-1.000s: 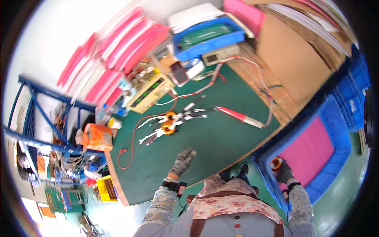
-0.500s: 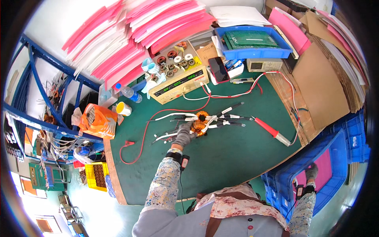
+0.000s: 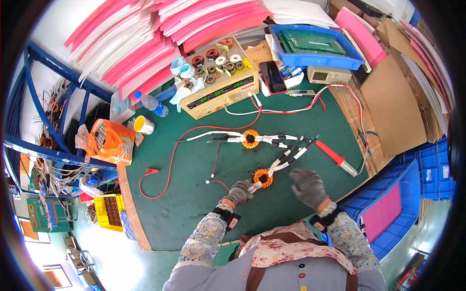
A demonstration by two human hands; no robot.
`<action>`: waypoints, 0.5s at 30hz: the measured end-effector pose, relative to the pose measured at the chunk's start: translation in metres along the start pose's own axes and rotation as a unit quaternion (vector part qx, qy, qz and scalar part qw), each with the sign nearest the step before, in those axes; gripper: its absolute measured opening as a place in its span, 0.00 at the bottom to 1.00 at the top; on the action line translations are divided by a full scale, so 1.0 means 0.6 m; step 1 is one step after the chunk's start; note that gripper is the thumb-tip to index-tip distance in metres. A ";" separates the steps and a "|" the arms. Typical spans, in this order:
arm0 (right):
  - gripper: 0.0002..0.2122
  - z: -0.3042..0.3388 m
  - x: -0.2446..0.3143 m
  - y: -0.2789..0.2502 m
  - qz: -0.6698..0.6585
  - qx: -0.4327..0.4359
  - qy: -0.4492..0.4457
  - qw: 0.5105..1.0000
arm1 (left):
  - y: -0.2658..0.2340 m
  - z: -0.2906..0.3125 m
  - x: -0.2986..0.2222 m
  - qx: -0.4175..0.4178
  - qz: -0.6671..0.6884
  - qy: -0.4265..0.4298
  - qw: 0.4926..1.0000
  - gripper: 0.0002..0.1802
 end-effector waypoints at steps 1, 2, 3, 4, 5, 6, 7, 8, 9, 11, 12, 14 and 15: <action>0.25 -0.017 0.012 0.014 0.029 0.007 -0.046 0.998 | 0.001 0.027 -0.051 -0.044 -0.003 0.090 0.995 0.15; 0.25 -0.035 0.022 0.009 0.028 0.008 -0.039 0.999 | -0.007 0.066 -0.107 -0.036 -0.005 0.092 0.995 0.15; 0.28 -0.051 0.033 0.009 0.122 0.088 -0.065 0.987 | -0.020 0.105 -0.166 -0.024 -0.042 0.075 0.996 0.13; 0.30 -0.063 0.040 0.011 0.212 0.165 -0.096 0.958 | -0.029 0.126 -0.191 -0.016 -0.079 0.055 0.995 0.10; 0.28 -0.076 0.057 0.010 0.210 0.219 -0.127 0.944 | 0.011 0.100 -0.074 -0.048 -0.114 0.146 0.982 0.12; 0.28 -0.074 0.041 0.015 0.209 0.222 -0.117 0.945 | 0.006 0.109 -0.099 -0.039 -0.116 0.151 0.981 0.12; 0.27 -0.059 0.019 0.024 0.128 0.326 -0.083 0.933 | -0.011 0.138 -0.168 -0.055 -0.208 0.196 0.957 0.14; 0.27 -0.043 0.008 0.031 0.041 0.419 -0.055 0.905 | -0.029 0.164 -0.220 -0.076 -0.299 0.236 0.922 0.17; 0.26 -0.023 0.003 0.036 -0.001 0.386 -0.063 0.920 | -0.036 0.174 -0.234 -0.027 -0.292 0.222 0.930 0.23; 0.25 0.023 0.000 0.027 -0.049 0.352 -0.054 0.933 | -0.045 0.186 -0.241 -0.063 -0.318 0.277 0.905 0.26; 0.25 0.042 0.000 0.010 -0.055 0.352 -0.039 0.934 | -0.050 0.193 -0.246 -0.101 -0.340 0.328 0.876 0.28; 0.24 0.081 -0.026 -0.007 -0.147 0.246 -0.030 0.958 | -0.049 0.183 -0.260 -0.133 -0.346 0.394 0.841 0.32; 0.23 0.093 -0.040 -0.026 -0.235 0.138 -0.029 0.962 | -0.043 0.171 -0.267 -0.031 -0.263 0.268 0.926 0.30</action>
Point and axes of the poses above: each hand's wrist, its own z-axis away from the middle knuckle, its own y-axis out of the palm, x = y × z, the point moved 4 cm from there along -z, towards the middle knuckle, and after that the axes turned 3 degrees about y, right-handed, at the moved point
